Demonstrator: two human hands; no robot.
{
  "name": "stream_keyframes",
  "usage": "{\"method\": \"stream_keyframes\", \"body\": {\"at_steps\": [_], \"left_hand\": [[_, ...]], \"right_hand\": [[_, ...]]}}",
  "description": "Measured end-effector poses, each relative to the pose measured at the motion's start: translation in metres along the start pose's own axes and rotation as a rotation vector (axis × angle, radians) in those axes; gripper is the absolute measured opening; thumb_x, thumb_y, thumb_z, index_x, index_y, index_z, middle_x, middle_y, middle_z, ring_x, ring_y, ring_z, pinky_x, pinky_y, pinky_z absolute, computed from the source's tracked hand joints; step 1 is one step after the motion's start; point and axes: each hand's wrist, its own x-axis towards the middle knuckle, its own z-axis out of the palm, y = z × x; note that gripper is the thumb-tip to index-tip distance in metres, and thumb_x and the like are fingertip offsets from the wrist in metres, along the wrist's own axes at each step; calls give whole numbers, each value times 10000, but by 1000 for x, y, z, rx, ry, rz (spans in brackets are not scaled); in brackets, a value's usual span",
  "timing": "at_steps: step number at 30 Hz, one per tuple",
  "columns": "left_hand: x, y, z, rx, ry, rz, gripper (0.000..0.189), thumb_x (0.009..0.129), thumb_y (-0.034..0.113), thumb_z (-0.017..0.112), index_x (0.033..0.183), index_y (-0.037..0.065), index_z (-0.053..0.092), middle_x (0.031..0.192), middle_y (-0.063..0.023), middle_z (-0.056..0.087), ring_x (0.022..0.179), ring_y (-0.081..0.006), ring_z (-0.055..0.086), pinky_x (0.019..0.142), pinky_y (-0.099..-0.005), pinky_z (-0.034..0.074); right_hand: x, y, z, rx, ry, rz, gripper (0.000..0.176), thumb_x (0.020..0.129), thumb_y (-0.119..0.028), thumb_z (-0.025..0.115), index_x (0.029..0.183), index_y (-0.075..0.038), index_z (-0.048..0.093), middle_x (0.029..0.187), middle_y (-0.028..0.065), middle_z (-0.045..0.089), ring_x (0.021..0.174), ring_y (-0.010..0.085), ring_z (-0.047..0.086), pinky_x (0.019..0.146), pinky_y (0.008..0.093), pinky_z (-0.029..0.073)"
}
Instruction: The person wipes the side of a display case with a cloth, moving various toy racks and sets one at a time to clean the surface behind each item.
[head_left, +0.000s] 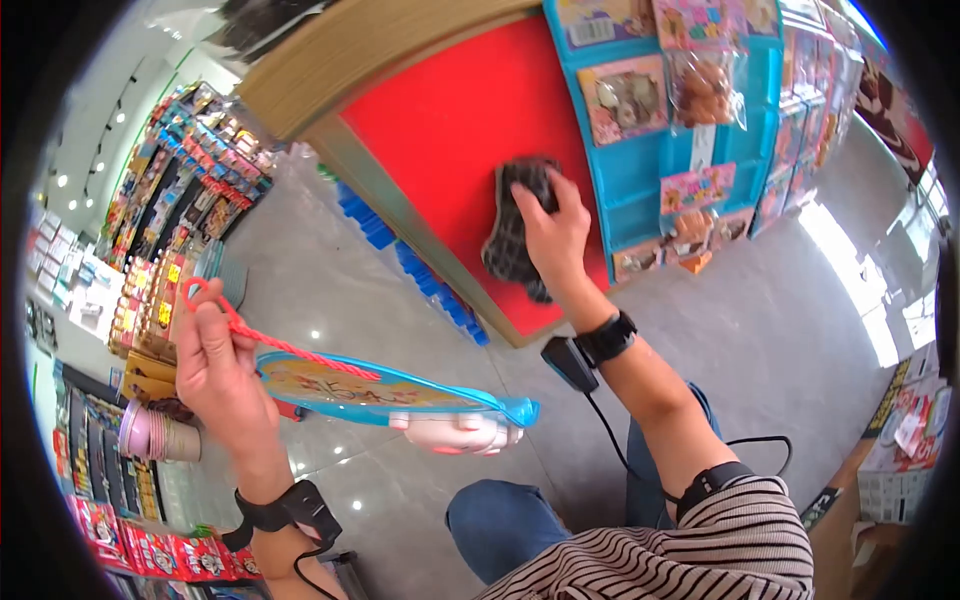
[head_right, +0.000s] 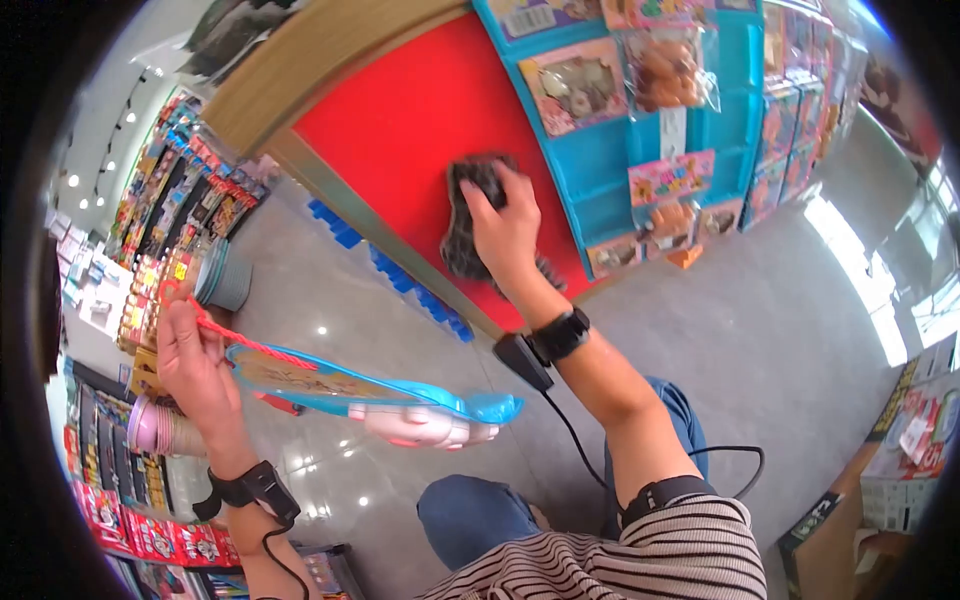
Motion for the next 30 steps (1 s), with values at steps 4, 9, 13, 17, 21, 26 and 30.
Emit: {"method": "stream_keyframes", "body": {"at_steps": [4, 9, 13, 17, 21, 26, 30], "left_hand": [[-1, -2, -3, 14, -6, 31, 236, 851, 167, 480, 1013, 3, 533, 915, -8, 538, 625, -19, 419, 520, -164, 365], [-1, -1, 4, 23, 2, 33, 245, 848, 183, 487, 1008, 4, 538, 890, -1, 540, 625, -20, 417, 521, -162, 368], [-3, -5, 4, -17, 10, -4, 248, 850, 182, 484, 1012, 2, 537, 884, -2, 542, 629, -23, 419, 531, -166, 371], [-4, -6, 9, -1, 56, 6, 255, 845, 198, 494, 1012, 12, 542, 725, 44, 472, 579, -2, 377, 471, -150, 298], [-4, -8, 6, -24, 29, 3, 254, 845, 189, 495, 1012, 3, 542, 805, 16, 515, 605, -20, 406, 512, -161, 347], [-1, 5, 6, 34, -59, -40, 248, 842, 161, 494, 1025, 1, 541, 761, 19, 512, 591, -27, 407, 512, -151, 343], [11, 17, 14, -29, -160, -62, 226, 839, 130, 485, 1024, 13, 544, 711, 39, 492, 579, -18, 402, 500, -139, 319]], "right_hand": [[43, -60, 44, -71, -23, -376, 294, 670, -92, 640, 941, -18, 551, 824, 128, 500, 743, 271, 507, 626, 308, 429], [20, -48, 23, -401, -369, -555, 353, 593, -50, 624, 931, -124, 555, 810, 89, 467, 766, 259, 503, 590, 341, 447], [20, -48, 18, -387, -384, -583, 319, 616, -62, 615, 922, -131, 558, 807, 81, 468, 758, 256, 510, 562, 342, 442], [51, -83, 43, -375, -235, -593, 275, 668, -96, 599, 933, -143, 544, 808, 76, 468, 748, 251, 511, 546, 347, 441], [37, -70, 35, -508, -333, -579, 284, 667, -89, 579, 940, -148, 534, 793, 74, 465, 749, 254, 511, 545, 353, 448], [-43, 15, -20, -793, -970, -482, 241, 708, -110, 469, 941, -102, 531, 911, 135, 457, 885, 301, 492, 624, 380, 472], [-56, 37, -53, -826, -1232, -84, 205, 730, -239, 536, 881, -105, 571, 933, 148, 519, 859, 306, 531, 720, 396, 441]]}}
